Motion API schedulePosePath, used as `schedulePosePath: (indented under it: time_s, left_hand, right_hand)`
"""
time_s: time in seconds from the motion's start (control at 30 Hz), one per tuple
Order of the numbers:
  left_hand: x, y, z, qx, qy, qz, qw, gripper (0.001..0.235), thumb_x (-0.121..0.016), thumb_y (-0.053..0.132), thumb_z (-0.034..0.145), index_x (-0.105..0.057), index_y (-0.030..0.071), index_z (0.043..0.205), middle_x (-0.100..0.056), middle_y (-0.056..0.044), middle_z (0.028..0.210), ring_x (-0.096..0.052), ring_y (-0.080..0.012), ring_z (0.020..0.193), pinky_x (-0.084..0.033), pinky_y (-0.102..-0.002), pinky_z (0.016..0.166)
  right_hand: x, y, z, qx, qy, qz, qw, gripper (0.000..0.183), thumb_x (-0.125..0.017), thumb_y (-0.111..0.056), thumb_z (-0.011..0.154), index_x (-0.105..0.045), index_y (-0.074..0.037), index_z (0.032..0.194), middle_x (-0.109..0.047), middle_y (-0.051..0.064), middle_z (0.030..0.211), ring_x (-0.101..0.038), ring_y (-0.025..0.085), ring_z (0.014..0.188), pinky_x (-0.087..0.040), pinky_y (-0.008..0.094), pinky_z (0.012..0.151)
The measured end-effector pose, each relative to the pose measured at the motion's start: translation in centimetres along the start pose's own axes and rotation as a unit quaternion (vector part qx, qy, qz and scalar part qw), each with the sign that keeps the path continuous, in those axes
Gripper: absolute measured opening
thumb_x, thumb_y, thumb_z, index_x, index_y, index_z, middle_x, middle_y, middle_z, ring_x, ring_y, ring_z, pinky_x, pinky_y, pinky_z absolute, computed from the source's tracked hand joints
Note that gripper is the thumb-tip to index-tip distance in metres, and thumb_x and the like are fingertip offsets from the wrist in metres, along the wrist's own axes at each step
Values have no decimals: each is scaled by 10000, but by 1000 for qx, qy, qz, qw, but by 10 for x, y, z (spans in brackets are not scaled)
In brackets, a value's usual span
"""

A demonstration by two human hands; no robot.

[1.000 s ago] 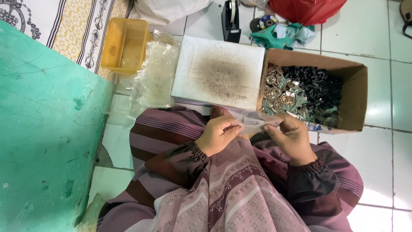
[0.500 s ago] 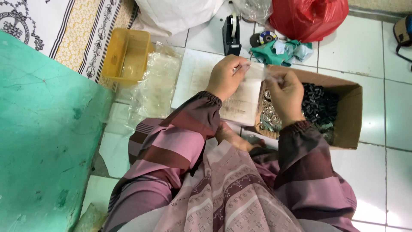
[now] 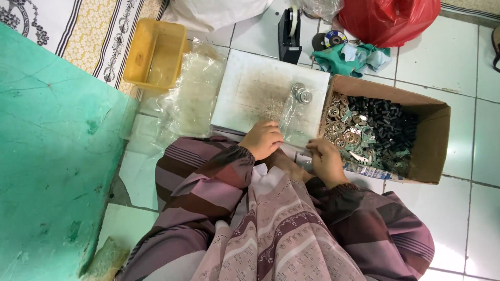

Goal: Picking up metal buckles from a cardboard box, placing them on a foam board for sorting, and then placing them into a small plastic bag.

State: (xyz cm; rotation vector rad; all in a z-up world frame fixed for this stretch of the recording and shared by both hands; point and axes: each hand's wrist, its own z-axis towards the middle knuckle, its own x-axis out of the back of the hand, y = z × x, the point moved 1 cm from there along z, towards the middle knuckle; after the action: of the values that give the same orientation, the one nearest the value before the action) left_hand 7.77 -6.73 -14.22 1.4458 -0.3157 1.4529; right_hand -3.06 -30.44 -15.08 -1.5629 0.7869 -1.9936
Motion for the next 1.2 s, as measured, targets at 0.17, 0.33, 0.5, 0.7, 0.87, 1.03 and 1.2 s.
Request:
schedulePosePath:
  time_s: [0.17, 0.33, 0.5, 0.7, 0.87, 1.03, 1.2]
  left_hand:
    - [19, 22, 1, -25, -42, 20, 999, 166, -661, 208, 1014, -666, 114, 1151, -628, -72, 1221, -523, -290, 1346, -426, -483, 1196]
    - [16, 25, 5, -45, -95, 35, 994, 314, -630, 228, 1042, -560, 149, 1338, -489, -83, 1453, -365, -340, 1483, -299, -552, 1274]
    - [-21, 4, 3, -44, -77, -6, 996, 263, -497, 314, 1120, -655, 155, 1256, -526, -64, 1489, -439, -328, 1461, -317, -551, 1269]
    - [-38, -3, 5, -29, -73, -37, 996, 304, -528, 346, 1093, -668, 206, 1324, -513, -61, 1557, -449, -335, 1471, -293, -574, 1264]
    - [-36, -5, 2, -35, -88, -63, 994, 326, -512, 347, 1097, -663, 206, 1350, -512, -62, 1564, -435, -353, 1479, -282, -570, 1261]
    - [-30, -10, 4, -30, -80, -80, 993, 302, -548, 285, 1081, -657, 160, 1333, -519, -89, 1541, -431, -358, 1480, -299, -562, 1260]
    - [-20, -11, 10, -47, -42, 24, 998, 513, -740, 250, 905, -592, 152, 1387, -450, -88, 1581, -384, -356, 1503, -340, -521, 1253]
  right_hand:
    - [5, 19, 23, 28, 48, -43, 998, 189, -608, -34, 984, -754, -123, 1066, -737, 105, 1114, -683, 348, 1106, -546, 474, 965]
    - [-7, -25, 63, 147, 77, -146, 975, 261, -683, -67, 955, -732, -72, 1211, -694, 192, 1259, -641, 379, 1226, -500, 488, 1061]
    - [-14, -38, 91, 40, -243, -374, 894, 859, -288, -726, 1032, -240, -143, 1661, -233, 153, 1725, -204, 301, 1591, -133, 558, 1285]
    - [2, 12, 137, -43, -231, -348, 908, 775, -237, -682, 1079, -281, -171, 1659, -208, 99, 1743, -171, 282, 1603, -31, 605, 1277]
    - [-6, 29, 131, -42, -174, -321, 930, 715, -325, -636, 1064, -373, -193, 1623, -282, 80, 1713, -199, 280, 1596, -57, 622, 1280]
    - [-4, 20, 78, -22, -50, -232, 971, 425, -456, -368, 1120, -585, -168, 1473, -452, 121, 1606, -347, 346, 1527, -188, 631, 1241]
    - [-8, 24, 10, 144, -3, -261, 955, 538, -572, -106, 826, -688, -243, 1333, -607, 83, 1452, -505, 345, 1435, -343, 581, 1185]
